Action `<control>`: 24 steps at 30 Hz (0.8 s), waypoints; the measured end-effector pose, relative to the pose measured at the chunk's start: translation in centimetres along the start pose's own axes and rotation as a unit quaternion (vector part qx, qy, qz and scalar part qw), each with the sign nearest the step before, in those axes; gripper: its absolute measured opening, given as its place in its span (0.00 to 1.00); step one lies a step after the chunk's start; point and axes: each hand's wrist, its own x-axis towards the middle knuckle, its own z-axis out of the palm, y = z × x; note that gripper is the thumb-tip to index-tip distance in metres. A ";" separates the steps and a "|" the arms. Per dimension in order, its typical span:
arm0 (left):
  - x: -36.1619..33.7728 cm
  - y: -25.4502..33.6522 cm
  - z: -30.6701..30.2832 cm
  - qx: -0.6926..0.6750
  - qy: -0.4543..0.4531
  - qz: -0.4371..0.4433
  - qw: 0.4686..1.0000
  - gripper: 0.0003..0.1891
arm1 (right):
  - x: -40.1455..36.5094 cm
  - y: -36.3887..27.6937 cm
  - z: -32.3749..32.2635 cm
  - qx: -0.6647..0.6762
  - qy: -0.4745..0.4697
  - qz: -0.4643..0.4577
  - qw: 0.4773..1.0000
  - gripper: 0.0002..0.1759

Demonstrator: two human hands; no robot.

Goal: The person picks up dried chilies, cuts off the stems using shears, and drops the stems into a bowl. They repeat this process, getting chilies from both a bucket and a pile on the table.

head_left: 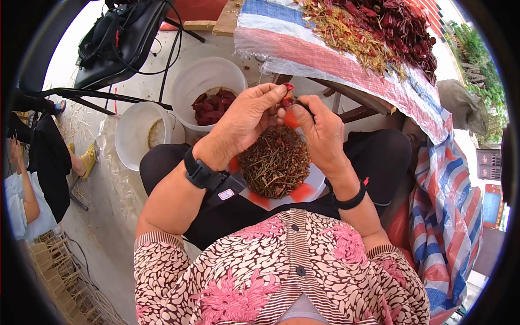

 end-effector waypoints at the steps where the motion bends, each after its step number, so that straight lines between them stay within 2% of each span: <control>1: -0.1 0.0 0.0 -0.020 -0.008 -0.008 1.000 0.10 | 0.0 0.1 0.2 -0.013 0.021 -0.018 1.000 0.11; 3: -0.2 0.0 0.1 -0.048 -0.017 -0.022 0.998 0.10 | 0.0 0.4 0.6 -0.039 0.062 -0.055 0.996 0.11; 8: -0.1 -0.3 -0.4 -0.104 -0.052 -0.041 0.992 0.09 | -0.1 1.0 1.1 -0.068 0.098 -0.089 0.989 0.11; 11: -0.4 0.0 0.6 -0.080 0.007 -0.023 0.997 0.08 | 0.2 1.0 1.0 -0.077 0.108 -0.095 0.987 0.10; 15: -0.4 0.4 0.5 -0.031 -0.027 -0.014 0.999 0.08 | 0.4 0.9 0.7 -0.075 0.109 -0.124 0.983 0.09; 16: -0.4 0.5 0.3 -0.028 -0.039 -0.018 0.999 0.08 | 0.2 1.0 0.7 0.061 0.063 -0.045 0.995 0.09; 17: -0.4 0.5 0.2 -0.026 -0.049 -0.022 0.998 0.08 | -0.1 1.1 0.7 0.196 0.014 0.035 0.980 0.09; 18: -0.5 0.5 0.1 -0.035 -0.069 -0.022 0.997 0.08 | -0.3 0.9 0.7 0.326 -0.035 0.114 0.938 0.09; 20: -0.5 0.6 0.1 -0.050 -0.109 -0.024 0.992 0.07 | -0.2 0.2 -0.7 0.480 -0.105 0.187 0.850 0.10; 21: -0.6 0.8 0.3 -0.057 -0.121 -0.029 0.991 0.07 | -0.2 -0.1 -1.3 0.550 -0.137 0.220 0.794 0.11; 24: -1.0 0.6 0.9 -0.070 -0.141 -0.045 0.987 0.07 | -0.6 0.1 -2.0 0.669 -0.164 0.234 0.687 0.13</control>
